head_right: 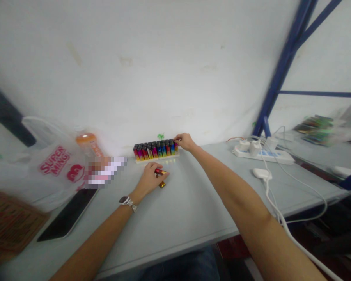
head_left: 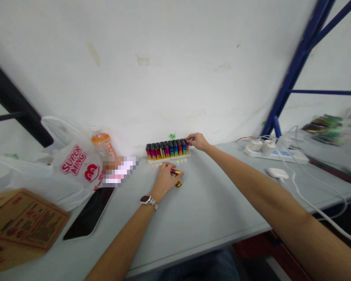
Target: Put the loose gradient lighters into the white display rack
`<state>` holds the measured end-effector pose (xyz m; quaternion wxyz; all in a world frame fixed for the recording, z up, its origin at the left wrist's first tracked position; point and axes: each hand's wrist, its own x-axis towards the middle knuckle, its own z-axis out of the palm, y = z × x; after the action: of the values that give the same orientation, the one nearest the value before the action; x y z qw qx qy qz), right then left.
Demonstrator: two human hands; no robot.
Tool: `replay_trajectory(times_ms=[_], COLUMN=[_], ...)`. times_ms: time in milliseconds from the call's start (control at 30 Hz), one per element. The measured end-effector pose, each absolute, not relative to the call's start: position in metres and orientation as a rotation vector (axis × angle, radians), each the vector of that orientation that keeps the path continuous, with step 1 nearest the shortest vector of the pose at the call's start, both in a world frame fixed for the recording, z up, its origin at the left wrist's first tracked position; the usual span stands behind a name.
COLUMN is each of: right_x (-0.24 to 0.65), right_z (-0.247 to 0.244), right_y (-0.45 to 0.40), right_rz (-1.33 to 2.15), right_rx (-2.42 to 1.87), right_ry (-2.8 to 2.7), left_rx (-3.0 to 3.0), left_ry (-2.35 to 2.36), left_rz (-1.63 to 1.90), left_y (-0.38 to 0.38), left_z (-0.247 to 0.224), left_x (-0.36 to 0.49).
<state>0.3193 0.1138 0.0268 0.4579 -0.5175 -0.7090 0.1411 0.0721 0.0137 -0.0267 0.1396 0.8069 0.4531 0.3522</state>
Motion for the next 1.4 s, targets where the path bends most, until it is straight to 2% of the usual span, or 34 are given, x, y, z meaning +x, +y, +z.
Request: replay_trajectory(times_ms=[200,400,600,800,933,1067,1200,1267,1400], right_x=[0.309,0.283,0.236,0.225,0.23,0.225,0.215,0.212,0.211], right_z=[0.004,-0.019,-0.014,-0.003,-0.011,-0.012,-0.005,-0.006,-0.013], right_y=[0.095,0.045,-0.006,0.006,0.01,-0.005,-0.017,-0.018,-0.012], right_rz=[0.065,0.047,0.185,0.422,0.576,0.892,1.098,1.071,0.797], right_rx=[-1.496,-1.51,-1.497,-1.648,-1.411,-1.084,-1.081,-1.124,-1.214], right_ry=[-1.806,-1.582,-1.98,-2.123,-1.865,-1.429,-1.203,-1.212,-1.272], left_rx=[2.263,2.247,2.118,1.952,1.929,1.899,1.95,2.008,2.084], left_ry=[1.277,1.153,1.113,1.028,1.056,1.072,1.042,1.035,1.039], left_rz=[0.952,0.998,1.02,1.008,1.023,1.055,1.037,1.018,0.976], left_y=[0.022,0.035,0.037,0.034,0.033,0.033,0.028,0.024,0.019], left_z=[-0.02,-0.023,-0.03,-0.033,-0.03,-0.03,-0.029,-0.027,-0.025], left_x=[0.062,0.037,0.04,0.046,0.044,0.046,0.049,0.05,0.053])
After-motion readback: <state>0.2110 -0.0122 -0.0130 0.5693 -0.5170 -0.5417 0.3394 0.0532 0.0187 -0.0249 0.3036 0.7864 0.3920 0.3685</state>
